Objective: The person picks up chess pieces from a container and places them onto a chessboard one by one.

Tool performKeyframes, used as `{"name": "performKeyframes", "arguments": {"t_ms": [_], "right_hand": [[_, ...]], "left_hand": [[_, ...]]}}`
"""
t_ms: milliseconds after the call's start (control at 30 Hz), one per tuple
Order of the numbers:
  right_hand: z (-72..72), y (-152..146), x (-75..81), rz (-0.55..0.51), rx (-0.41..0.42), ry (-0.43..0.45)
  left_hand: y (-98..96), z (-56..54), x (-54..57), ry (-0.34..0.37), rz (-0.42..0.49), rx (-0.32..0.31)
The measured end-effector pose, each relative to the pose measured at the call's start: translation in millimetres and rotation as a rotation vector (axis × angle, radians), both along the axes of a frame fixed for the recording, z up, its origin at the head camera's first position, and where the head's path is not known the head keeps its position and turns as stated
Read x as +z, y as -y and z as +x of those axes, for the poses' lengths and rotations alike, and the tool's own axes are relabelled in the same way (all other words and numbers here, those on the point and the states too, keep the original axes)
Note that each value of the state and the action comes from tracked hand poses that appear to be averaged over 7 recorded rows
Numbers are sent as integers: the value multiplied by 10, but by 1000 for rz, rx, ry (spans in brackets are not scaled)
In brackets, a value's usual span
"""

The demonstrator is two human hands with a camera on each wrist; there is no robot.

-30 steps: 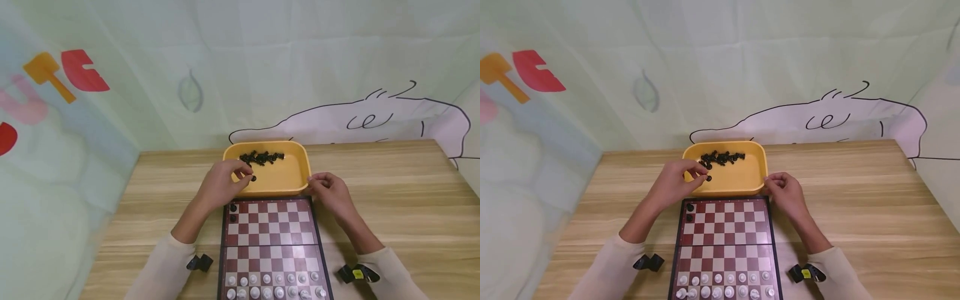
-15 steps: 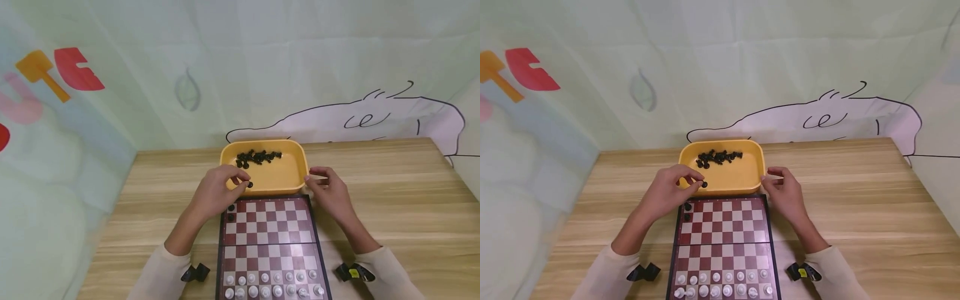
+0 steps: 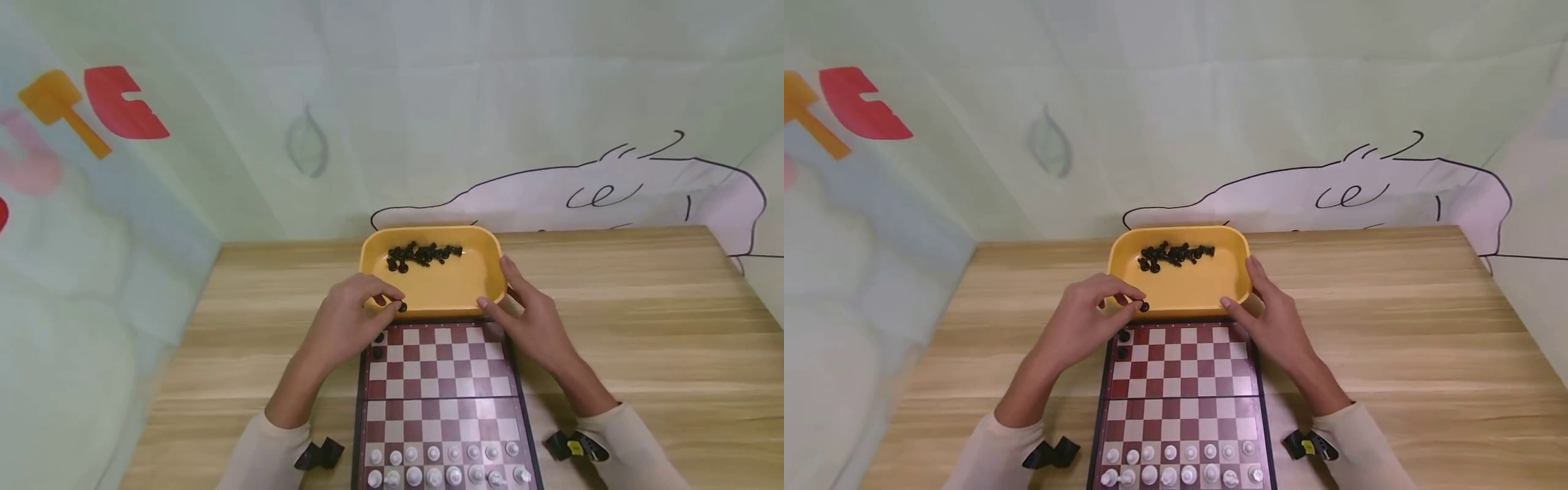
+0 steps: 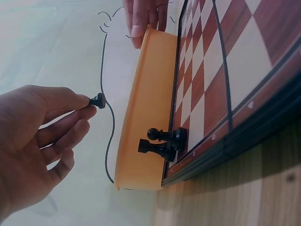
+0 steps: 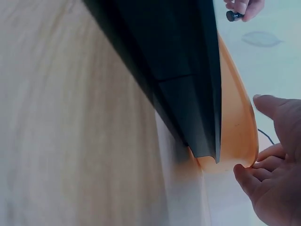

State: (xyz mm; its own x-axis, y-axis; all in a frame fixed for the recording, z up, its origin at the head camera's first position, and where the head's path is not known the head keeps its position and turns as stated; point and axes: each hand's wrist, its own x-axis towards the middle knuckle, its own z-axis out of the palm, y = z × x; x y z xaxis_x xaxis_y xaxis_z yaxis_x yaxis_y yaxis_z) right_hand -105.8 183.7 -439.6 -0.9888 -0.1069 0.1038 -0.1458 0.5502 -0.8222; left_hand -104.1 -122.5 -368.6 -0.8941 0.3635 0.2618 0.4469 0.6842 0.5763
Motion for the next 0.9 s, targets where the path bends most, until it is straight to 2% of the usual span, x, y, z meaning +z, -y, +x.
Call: {"name": "performKeyframes", "arguments": {"t_ms": [300, 567, 900], "right_hand": [[2, -8, 24, 61, 17, 63], [-18, -3, 17, 49, 32, 53], [-16, -9, -5, 4, 41, 62]], "left_hand": [[58, 14, -24, 13, 43, -30], [137, -8, 16, 0, 52, -55], [176, 53, 11, 131, -14, -32]]}}
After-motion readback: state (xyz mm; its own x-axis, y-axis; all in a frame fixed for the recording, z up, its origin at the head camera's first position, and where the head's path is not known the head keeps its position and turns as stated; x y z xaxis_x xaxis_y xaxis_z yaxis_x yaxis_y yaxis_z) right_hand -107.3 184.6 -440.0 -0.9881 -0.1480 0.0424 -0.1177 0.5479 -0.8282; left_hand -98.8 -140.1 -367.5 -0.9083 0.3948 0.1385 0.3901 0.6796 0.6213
